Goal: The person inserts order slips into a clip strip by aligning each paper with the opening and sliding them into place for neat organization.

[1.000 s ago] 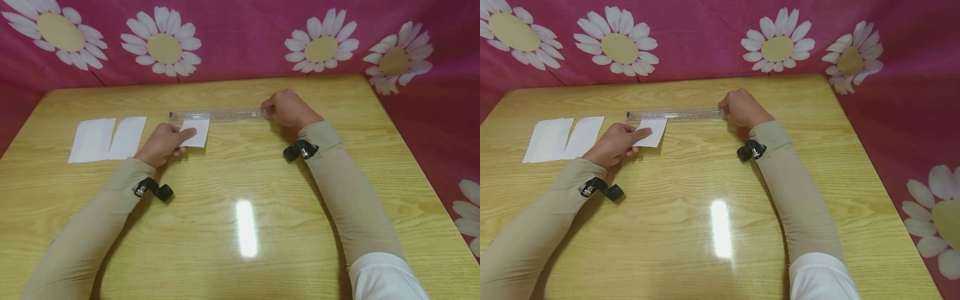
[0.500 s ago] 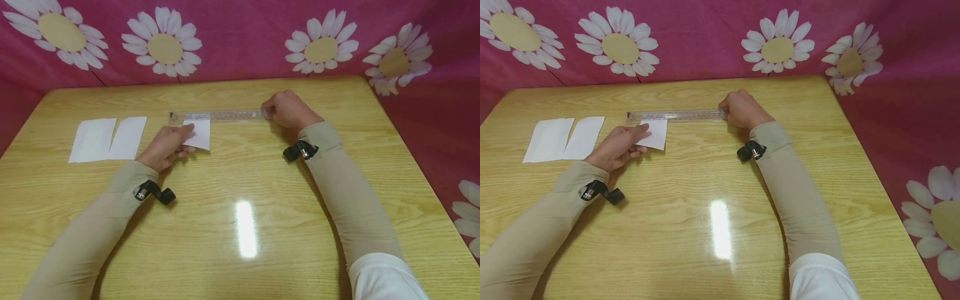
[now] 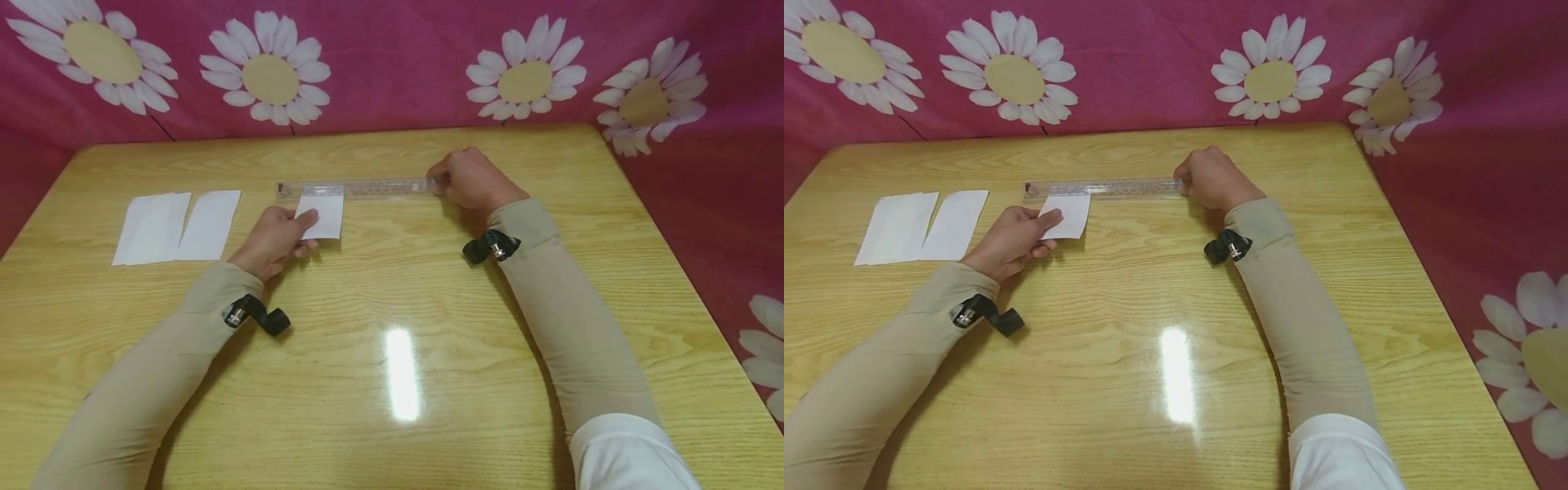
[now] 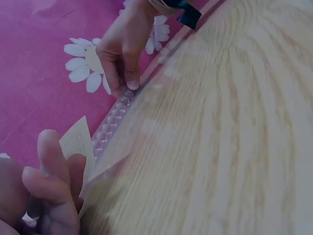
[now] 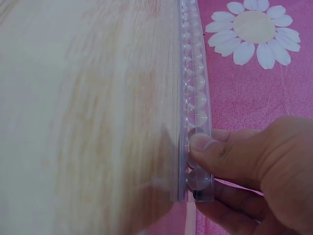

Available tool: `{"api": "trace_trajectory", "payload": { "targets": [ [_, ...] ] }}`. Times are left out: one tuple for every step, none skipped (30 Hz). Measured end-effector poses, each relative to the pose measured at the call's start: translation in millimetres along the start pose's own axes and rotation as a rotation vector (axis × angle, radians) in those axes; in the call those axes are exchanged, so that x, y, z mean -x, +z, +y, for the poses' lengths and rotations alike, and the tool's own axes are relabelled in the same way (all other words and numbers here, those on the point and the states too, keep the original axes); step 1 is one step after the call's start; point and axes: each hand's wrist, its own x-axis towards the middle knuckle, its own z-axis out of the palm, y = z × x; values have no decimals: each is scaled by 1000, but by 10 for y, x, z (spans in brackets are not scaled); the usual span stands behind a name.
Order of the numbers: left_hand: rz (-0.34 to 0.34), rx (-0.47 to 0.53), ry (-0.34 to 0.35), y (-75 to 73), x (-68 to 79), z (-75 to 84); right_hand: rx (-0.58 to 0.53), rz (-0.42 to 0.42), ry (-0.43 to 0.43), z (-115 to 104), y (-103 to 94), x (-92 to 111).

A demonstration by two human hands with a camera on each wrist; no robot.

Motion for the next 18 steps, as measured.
{"api": "trace_trajectory", "payload": {
  "targets": [
    [1, 6, -7, -2, 2, 2, -1, -1, 2, 1, 2, 0],
    [1, 13, -15, -9, 3, 2, -2, -2, 3, 1, 4, -1],
    [-2, 24, -22, -14, 4, 4, -3, -4, 3, 3, 6, -3],
    [-6, 38, -29, -18, 6, 6, -5, -5, 5, 4, 7, -4],
    [-9, 54, -35, -23, 9, 7, -5, -5, 5, 5, 6, -4],
    [-10, 68, -41, -27, 13, 9, -3, -3, 2, 7, 6, -6],
    [-15, 83, -45, -28, 9, 12, -5, -3, 4, 11, 5, -5],
    [-17, 97, -49, -29, 3, 13, -7, -1, 4, 15, 3, -3],
    [-20, 105, -51, -29, -2, 16, -8, 2, 2, 19, 2, -1],
    [-19, 113, -55, -27, -6, 17, -8, 5, 3, 22, 2, 0],
    [-18, 116, -57, -25, -11, 17, -5, 10, 0, 25, 2, 1],
    [-18, 120, -57, -22, -15, 16, -3, 13, -1, 26, 4, 2],
    [-20, 124, -54, -21, -18, 14, -3, 15, 0, 27, 6, 2],
    [-19, 129, -51, -19, -18, 12, 0, 19, -5, 26, 7, 2],
    [-21, 137, -46, -19, -15, 9, 2, 20, -6, 23, 7, 2],
    [-21, 146, -41, -21, -11, 5, -2, 18, -5, 20, 6, 1],
    [-24, 157, -36, -25, -6, 1, -5, 15, -4, 16, 4, 1],
    [-26, 167, -30, -29, -1, -1, -10, 13, -3, 12, 1, -1]
  ]
}}
